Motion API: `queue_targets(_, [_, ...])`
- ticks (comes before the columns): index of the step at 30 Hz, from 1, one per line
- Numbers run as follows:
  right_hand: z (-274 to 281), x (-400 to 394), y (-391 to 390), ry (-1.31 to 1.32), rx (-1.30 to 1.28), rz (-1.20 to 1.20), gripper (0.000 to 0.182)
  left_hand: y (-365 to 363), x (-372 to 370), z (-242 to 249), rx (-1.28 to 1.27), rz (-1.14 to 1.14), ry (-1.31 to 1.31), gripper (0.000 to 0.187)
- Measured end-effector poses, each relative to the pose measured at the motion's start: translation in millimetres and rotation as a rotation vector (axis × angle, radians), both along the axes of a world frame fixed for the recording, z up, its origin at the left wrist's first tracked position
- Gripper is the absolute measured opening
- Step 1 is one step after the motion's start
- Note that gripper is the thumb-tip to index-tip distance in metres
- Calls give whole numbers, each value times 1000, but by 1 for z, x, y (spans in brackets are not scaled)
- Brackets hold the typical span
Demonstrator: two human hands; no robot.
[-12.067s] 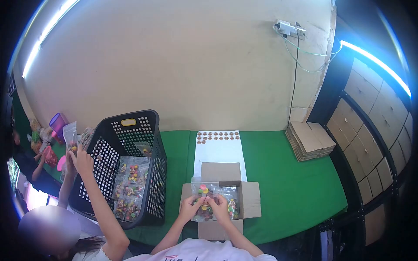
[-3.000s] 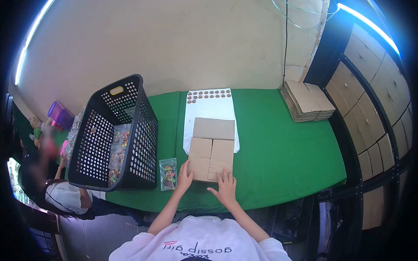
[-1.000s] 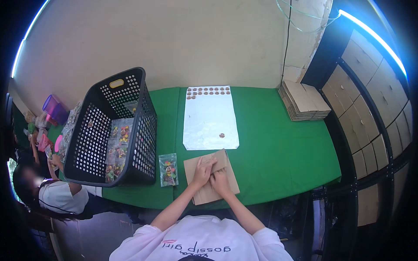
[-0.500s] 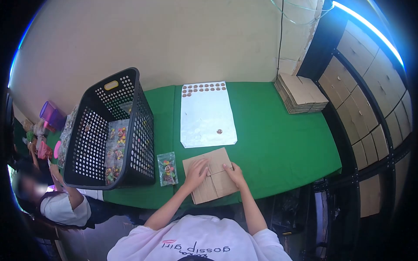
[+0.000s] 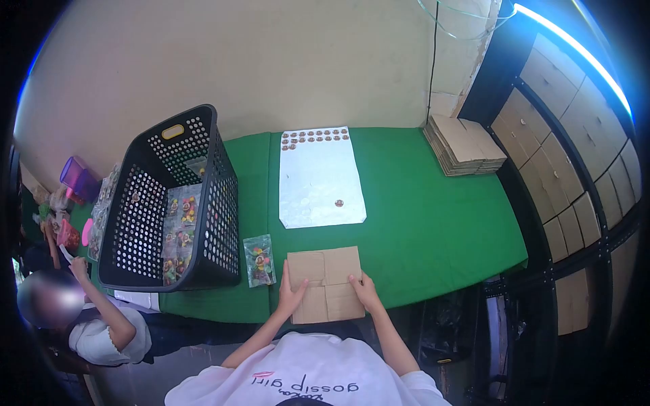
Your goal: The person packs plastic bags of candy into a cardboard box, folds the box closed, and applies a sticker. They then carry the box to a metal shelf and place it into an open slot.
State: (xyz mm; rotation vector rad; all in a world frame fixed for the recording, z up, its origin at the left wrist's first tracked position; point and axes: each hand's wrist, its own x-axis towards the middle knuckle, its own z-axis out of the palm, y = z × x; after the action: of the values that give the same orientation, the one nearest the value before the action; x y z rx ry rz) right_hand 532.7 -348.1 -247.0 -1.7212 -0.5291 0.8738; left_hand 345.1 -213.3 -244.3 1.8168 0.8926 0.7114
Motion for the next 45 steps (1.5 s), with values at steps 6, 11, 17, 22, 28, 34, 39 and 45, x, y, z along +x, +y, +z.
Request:
queue_targets(6, [26,0,7,30,25,10,45,10,2,11,-38,4,-43,82])
queue_targets(11, [7,19,59,-456,-26,-68,54,51,29,2,196,115,65,75])
queue_targets(17, [53,-2,113,-1071,-49,80,58,51,47,7,468,22,375,55])
queue_targets(22, [7,-7,135,-1259,-192,279,58,47,53,2,527,4,514,52])
queue_targets(28, [24,-8,154,-1279,-209,217,44,63,52,12,481,-13,470,50])
queue_targets(34, [26,41,216,-761,-167,196,20,67,50,20,413,-39,414,51])
queue_targets(39, [-29,97,306,-530,159,227,13,73,49,18,321,-52,365,52])
queue_targets(45, [-56,143,441,-652,-2,235,25,77,52,22,243,-46,357,51])
